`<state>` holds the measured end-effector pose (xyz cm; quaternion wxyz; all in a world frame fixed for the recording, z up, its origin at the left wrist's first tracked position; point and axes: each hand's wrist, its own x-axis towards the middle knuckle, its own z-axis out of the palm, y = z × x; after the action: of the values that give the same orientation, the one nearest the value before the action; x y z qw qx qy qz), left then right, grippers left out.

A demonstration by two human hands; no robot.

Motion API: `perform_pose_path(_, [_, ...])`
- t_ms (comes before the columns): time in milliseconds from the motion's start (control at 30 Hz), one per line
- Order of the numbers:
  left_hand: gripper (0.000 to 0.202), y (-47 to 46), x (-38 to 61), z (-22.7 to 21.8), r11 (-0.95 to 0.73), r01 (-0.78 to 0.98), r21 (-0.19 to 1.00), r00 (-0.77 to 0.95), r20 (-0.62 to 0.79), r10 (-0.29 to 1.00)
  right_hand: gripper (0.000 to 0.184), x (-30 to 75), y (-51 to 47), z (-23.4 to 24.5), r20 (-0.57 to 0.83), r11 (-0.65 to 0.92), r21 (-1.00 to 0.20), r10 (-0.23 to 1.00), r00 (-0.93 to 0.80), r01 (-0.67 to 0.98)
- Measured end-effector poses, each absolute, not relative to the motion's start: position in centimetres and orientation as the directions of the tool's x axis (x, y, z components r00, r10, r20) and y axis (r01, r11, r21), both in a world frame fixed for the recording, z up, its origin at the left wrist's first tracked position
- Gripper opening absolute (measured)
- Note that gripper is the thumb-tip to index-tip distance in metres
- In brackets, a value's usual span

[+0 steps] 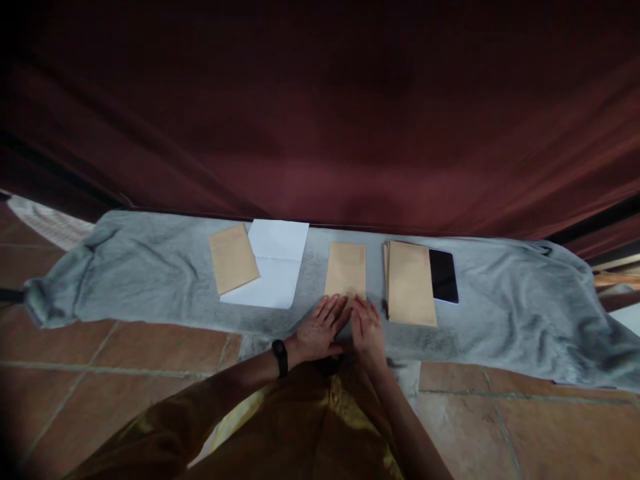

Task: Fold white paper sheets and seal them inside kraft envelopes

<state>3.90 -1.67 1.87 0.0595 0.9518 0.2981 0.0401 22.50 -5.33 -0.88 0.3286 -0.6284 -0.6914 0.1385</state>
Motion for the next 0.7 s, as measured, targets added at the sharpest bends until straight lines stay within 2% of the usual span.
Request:
perform_pose_path(167, [0.076, -1.7, 4.1, 1.1, -0.804, 0.574, 0.155, 0.809, 0.047, 0.586, 0.05, 21.6, -1.8, -0.4, 0.209, 0.241, -0.402, 0.963, -0.168, 0.883])
perform_pose_path(267, [0.068, -1.7, 4.1, 0.9, -0.803, 0.573, 0.164, 0.808, 0.05, 0.587, 0.049, 20.9, 0.2, -0.4, 0.187, 0.249, -0.305, 0.962, -0.199, 0.919])
perform_pose_path(533, [0.072, -1.7, 4.1, 1.1, -0.792, 0.58, 0.189, 0.797, 0.07, 0.6, 0.053, 19.9, 3.6, -1.0, 0.204, 0.117, -0.268, 0.977, -0.063, 0.956])
perform_pose_path(700, [0.076, -1.7, 4.1, 1.0, -0.791, 0.58, 0.194, 0.794, 0.085, 0.602, 0.052, 19.9, 4.0, -0.9, 0.217, 0.117, -0.253, 0.974, -0.061, 0.96])
